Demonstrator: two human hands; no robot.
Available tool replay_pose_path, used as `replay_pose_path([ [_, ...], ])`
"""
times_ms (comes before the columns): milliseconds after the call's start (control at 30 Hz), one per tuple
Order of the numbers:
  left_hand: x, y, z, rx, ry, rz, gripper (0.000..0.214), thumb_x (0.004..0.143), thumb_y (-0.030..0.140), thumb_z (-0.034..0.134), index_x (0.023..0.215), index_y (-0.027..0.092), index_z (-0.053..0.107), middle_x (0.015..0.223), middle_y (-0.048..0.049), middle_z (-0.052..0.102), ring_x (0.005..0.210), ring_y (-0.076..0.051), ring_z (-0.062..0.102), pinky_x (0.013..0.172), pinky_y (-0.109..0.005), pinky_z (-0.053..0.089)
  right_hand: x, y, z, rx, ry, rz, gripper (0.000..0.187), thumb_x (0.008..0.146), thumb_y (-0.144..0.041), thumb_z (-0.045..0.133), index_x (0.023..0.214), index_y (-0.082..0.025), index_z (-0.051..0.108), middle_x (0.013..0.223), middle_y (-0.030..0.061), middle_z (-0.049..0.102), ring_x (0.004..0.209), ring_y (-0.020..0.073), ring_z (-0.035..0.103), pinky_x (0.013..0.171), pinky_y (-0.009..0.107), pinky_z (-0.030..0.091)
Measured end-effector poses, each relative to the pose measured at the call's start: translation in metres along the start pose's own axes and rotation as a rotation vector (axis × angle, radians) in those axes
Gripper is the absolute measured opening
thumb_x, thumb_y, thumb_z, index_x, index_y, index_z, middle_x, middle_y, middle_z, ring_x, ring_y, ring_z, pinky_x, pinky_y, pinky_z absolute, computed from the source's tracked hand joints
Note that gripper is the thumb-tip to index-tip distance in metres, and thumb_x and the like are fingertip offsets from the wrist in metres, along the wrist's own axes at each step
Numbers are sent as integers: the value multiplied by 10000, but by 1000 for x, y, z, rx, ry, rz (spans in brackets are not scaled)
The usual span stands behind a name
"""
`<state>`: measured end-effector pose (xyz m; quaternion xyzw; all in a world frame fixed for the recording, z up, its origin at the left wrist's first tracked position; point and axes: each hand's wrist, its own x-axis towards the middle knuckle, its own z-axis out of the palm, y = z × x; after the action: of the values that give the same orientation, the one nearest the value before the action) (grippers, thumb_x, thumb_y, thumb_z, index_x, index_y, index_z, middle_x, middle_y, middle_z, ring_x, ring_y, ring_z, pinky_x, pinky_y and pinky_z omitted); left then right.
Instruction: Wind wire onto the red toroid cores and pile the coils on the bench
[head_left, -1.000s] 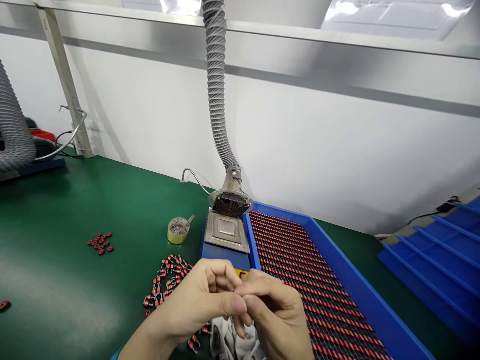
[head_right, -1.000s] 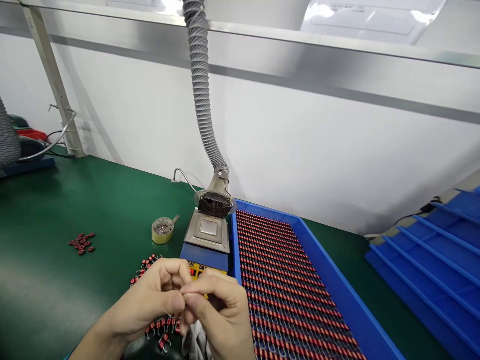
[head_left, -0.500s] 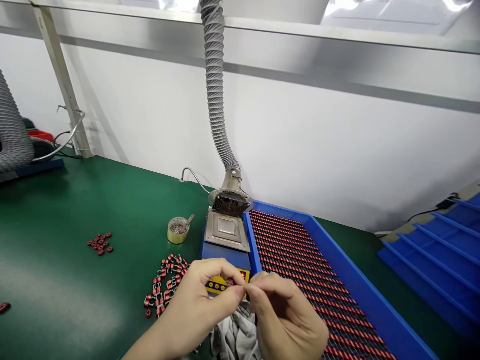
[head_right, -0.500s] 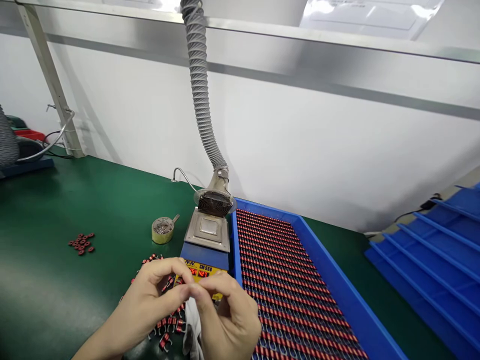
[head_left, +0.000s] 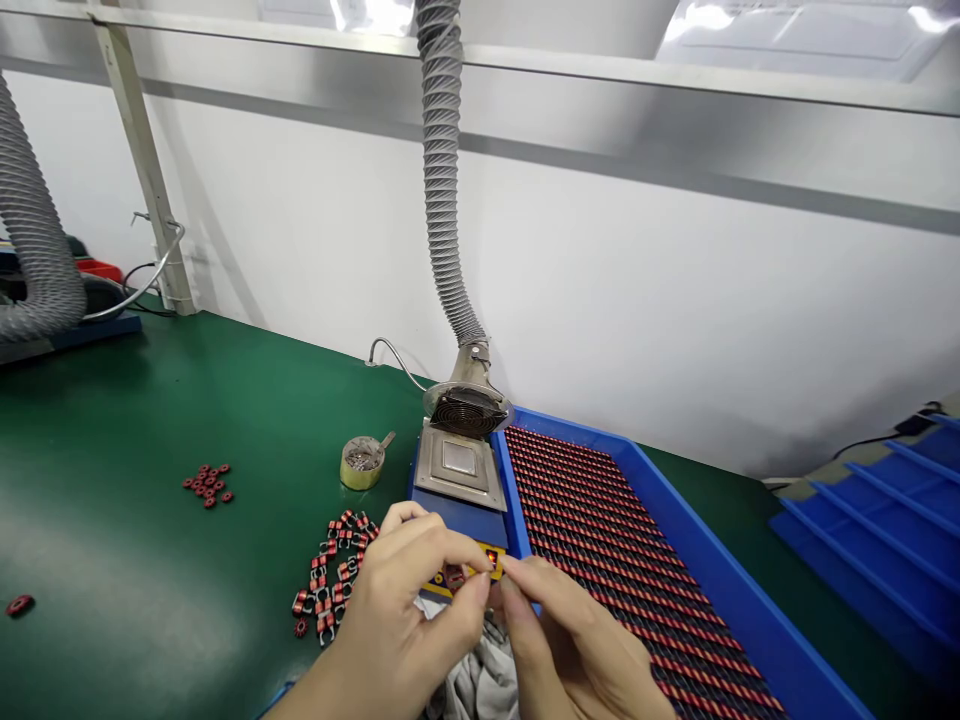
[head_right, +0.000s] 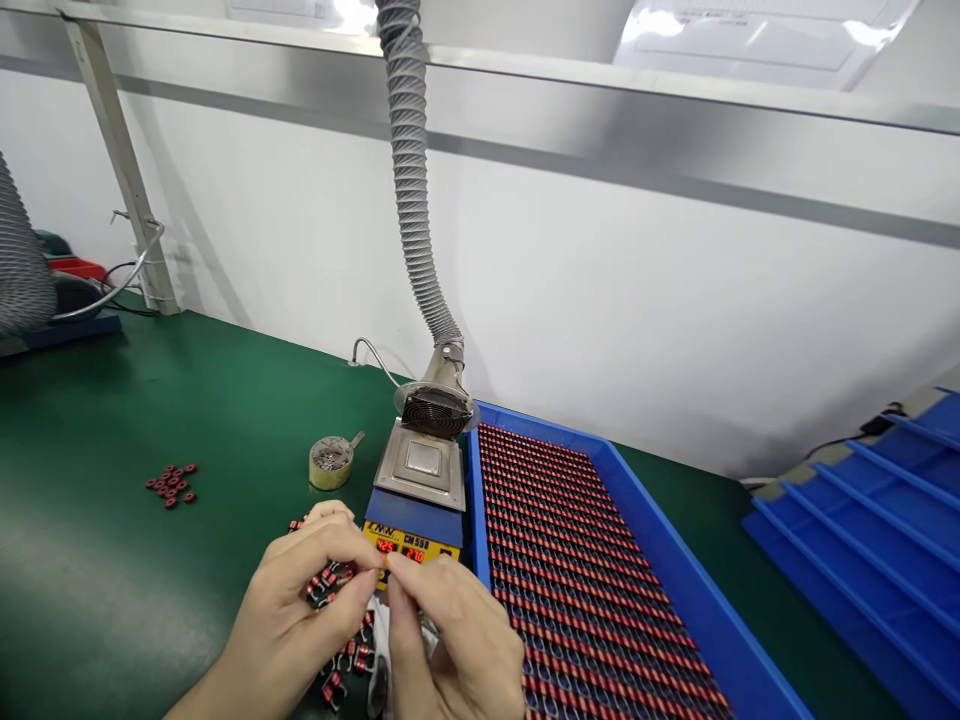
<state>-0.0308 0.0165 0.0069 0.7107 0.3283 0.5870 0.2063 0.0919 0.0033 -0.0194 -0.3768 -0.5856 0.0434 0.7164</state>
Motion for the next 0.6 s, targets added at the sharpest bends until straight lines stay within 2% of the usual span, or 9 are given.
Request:
replay_pose_path([
  [200,3,0,-1,90,-2,58,193,845,67,502,724,199,576,575,44,593,540,-114,504,658,-293,399,2,3,-1,-9,-21,-55,467,772,-28,694,1056,-387,781,665,-35,714,572,196,644,551,336,517],
  [300,4,3,-3,148,-19,108,206,833,43,488,728,199,570,574,50,603,521,-106,499,674,-295,408,5,4,-3,5,-90,-114,493,781,9,672,1099,-357,761,696,-26,725,580,192,640,532,322,496],
  [433,0,0,-2,249,-70,176,236,844,30,455,745,210,571,593,44,627,507,-107,495,746,-314,436,7,2,-4,-8,-177,-134,384,824,20,604,1012,-286,739,730,-5,708,599,173,622,560,298,483],
  [500,-5,-5,0,360,-71,239,239,866,38,450,769,214,581,603,37,622,521,-113,511,830,-346,424,7,-1,-6,-13,-211,-26,237,879,-52,567,866,-251,695,690,0,648,587,166,578,579,294,458],
  [533,-8,-8,1,424,-58,274,238,873,41,452,782,215,587,604,34,617,534,-117,522,863,-363,409,8,-2,-7,10,-237,81,197,911,-111,555,804,-237,663,666,-3,607,574,161,549,572,288,441],
  [600,-12,-12,3,525,-24,333,227,874,42,466,810,214,600,602,33,609,556,-126,539,896,-386,384,9,-3,-9,168,-302,372,263,960,-258,552,705,-220,608,608,-17,529,537,148,492,526,267,408],
])
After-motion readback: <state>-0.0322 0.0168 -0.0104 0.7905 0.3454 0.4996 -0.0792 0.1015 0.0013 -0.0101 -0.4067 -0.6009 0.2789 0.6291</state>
